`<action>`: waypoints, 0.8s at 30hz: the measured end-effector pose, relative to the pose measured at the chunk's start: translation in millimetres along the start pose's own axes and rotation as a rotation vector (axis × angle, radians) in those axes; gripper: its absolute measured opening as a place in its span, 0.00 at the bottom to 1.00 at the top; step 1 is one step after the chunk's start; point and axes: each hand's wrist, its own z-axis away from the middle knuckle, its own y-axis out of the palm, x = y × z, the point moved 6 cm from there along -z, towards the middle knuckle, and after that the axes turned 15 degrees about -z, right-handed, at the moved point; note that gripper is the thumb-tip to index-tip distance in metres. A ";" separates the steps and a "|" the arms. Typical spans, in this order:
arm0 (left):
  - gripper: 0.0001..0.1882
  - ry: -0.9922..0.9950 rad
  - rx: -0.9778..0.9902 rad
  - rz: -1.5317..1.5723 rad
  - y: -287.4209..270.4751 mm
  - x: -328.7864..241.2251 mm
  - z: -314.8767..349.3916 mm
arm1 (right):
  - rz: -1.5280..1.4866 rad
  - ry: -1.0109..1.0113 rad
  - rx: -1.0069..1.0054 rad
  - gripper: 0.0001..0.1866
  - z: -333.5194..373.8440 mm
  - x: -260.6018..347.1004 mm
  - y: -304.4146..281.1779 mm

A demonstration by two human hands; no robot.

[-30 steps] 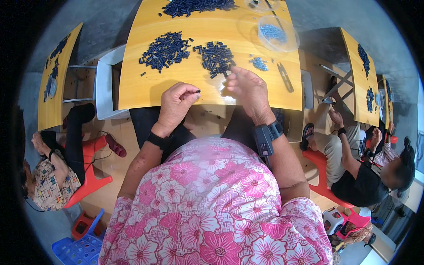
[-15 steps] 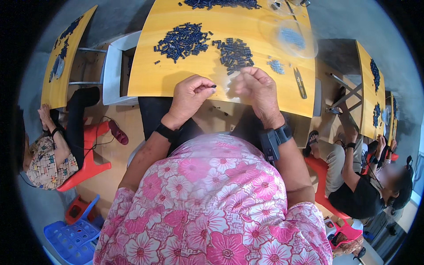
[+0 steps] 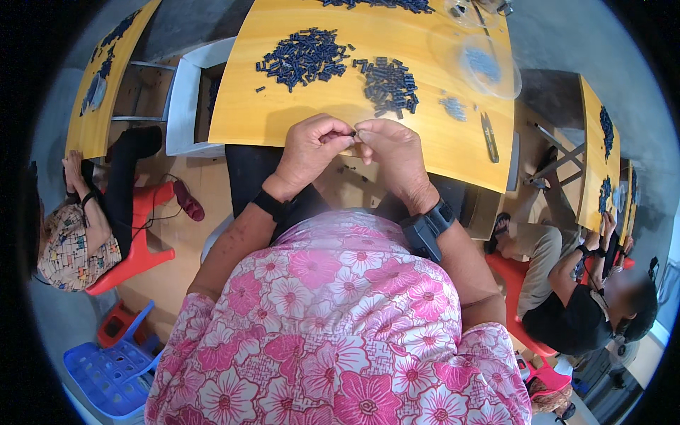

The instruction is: Sorting small blue plastic components and assembling them onto metal stems at a workspace.

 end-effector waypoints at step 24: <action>0.05 -0.053 0.013 0.064 -1.4 3.2 -0.7 | 0.180 -0.120 -0.054 0.06 -3.5 -2.0 1.1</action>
